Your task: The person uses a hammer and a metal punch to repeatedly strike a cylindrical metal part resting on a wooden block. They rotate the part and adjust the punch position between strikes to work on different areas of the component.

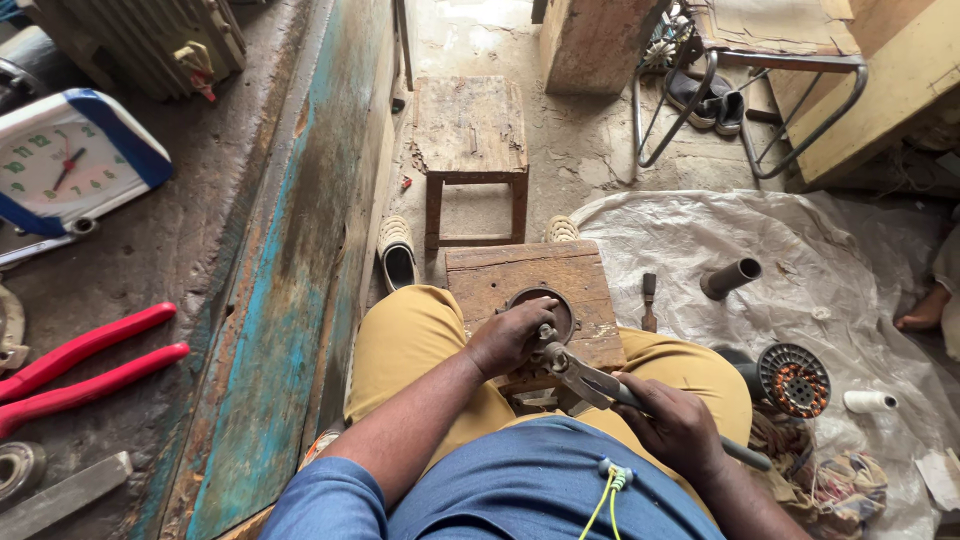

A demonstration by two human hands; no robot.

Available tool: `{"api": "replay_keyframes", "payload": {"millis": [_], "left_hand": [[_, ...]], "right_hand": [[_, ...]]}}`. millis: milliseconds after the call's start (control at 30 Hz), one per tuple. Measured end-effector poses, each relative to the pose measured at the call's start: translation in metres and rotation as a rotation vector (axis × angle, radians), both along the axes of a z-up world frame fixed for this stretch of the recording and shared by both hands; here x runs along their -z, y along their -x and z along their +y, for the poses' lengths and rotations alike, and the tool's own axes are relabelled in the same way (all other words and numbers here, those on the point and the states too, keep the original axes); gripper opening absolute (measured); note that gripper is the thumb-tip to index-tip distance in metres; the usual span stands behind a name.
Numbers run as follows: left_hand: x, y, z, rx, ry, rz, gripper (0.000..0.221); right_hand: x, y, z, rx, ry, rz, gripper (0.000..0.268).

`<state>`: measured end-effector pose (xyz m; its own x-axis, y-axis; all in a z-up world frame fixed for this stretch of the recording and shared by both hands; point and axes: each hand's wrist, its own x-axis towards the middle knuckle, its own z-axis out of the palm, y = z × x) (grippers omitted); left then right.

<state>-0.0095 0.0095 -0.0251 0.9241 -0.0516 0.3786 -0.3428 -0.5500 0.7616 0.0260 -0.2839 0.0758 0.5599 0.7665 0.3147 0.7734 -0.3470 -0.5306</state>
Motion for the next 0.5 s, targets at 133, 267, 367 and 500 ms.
{"api": "replay_keyframes", "payload": {"millis": [133, 267, 367, 500], "left_hand": [[0.001, 0.001, -0.001, -0.011, 0.003, -0.023, 0.033], [0.002, 0.002, 0.000, -0.015, 0.063, -0.040, 0.038], [0.004, 0.001, 0.001, -0.025, 0.073, -0.002, 0.039], [0.004, -0.001, 0.001, -0.061, 0.160, 0.105, 0.039]], "right_hand": [[-0.001, -0.001, 0.004, -0.007, 0.002, 0.000, 0.046], [-0.001, -0.001, 0.005, -0.014, -0.044, -0.037, 0.047], [-0.002, -0.002, 0.005, -0.001, 0.028, -0.032, 0.047], [-0.007, -0.003, 0.012, -0.030, -0.015, -0.066, 0.048]]}}
